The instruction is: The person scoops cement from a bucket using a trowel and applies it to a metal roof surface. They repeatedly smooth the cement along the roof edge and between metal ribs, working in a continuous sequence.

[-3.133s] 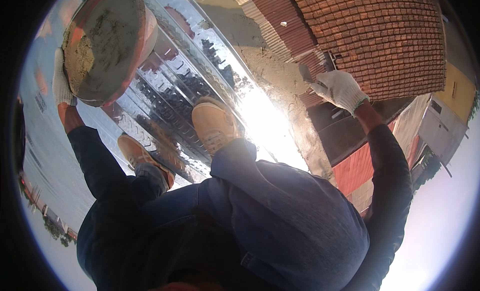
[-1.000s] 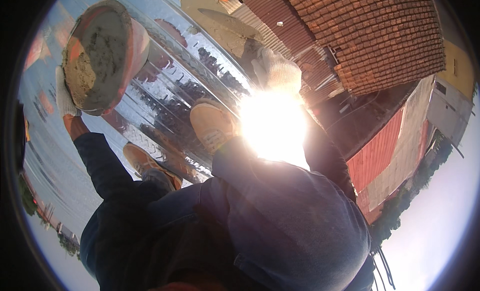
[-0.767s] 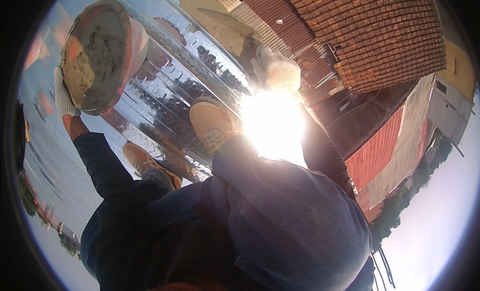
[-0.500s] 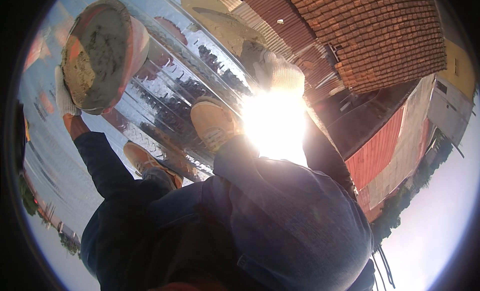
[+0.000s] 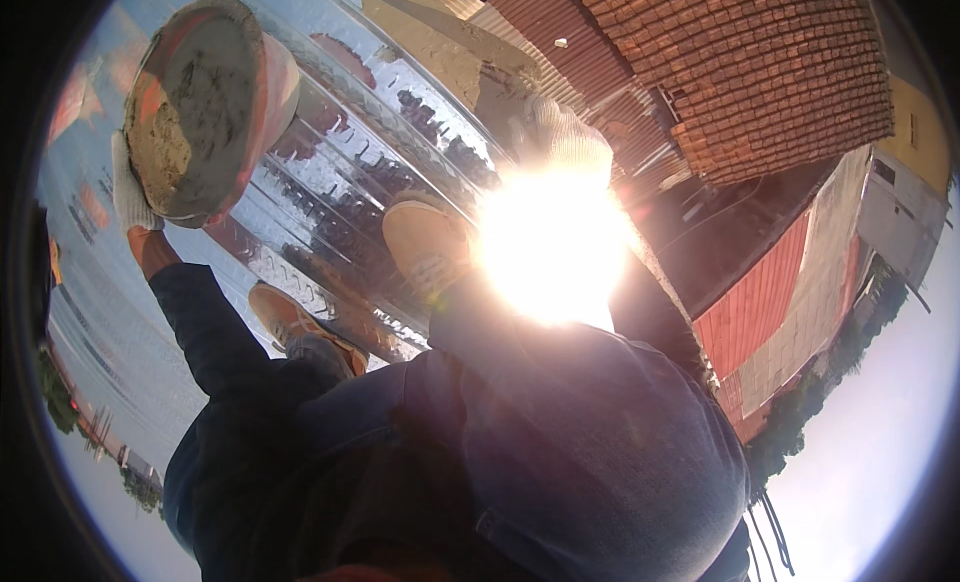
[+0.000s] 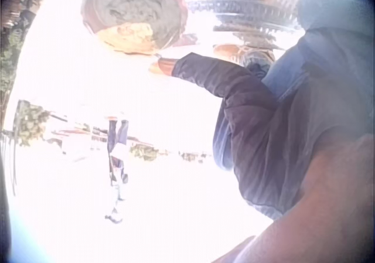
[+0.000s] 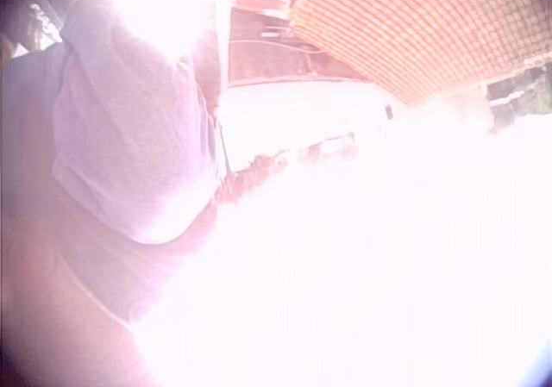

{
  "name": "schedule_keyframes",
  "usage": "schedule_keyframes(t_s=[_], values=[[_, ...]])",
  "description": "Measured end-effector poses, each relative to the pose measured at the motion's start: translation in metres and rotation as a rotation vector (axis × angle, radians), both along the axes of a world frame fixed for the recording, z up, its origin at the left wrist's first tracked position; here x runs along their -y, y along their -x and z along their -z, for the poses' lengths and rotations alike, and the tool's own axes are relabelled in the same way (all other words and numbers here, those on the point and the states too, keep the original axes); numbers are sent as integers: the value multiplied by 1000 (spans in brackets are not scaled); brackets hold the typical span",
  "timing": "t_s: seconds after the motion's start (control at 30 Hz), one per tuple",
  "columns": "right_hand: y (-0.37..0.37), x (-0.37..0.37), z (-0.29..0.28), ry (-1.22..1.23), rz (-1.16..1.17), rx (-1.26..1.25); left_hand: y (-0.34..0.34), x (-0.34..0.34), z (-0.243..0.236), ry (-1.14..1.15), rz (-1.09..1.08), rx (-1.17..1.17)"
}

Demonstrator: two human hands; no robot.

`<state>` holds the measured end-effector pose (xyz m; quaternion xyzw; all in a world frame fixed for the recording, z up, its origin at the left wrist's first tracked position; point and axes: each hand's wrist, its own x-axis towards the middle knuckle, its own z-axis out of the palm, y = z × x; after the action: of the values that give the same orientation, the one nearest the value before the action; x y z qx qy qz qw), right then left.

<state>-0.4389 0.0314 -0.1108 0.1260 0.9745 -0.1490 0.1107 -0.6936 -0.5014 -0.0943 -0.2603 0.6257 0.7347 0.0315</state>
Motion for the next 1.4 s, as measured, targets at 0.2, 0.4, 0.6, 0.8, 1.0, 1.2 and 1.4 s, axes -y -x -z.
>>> schedule_keyframes(t_s=[0.2,0.4,0.6,0.8,1.0,1.2,1.4], values=[[0,-3,1,60,-12,11,-4,-14,-4,-9,12,11],[44,-74,5,134,-254,-13,-1,-9,-5,-15,26,41],[125,-108,-11,182,-430,318,-6,-14,-9,19,3,40],[101,-147,-6,109,-646,505,-7,-28,-14,29,-60,39],[59,-154,-10,0,-687,575,-4,-7,-5,21,20,51],[10,-169,-12,-118,-575,795,-2,-11,-7,32,22,37],[-12,-160,-12,-98,-507,238,-2,-12,-6,17,13,50]])
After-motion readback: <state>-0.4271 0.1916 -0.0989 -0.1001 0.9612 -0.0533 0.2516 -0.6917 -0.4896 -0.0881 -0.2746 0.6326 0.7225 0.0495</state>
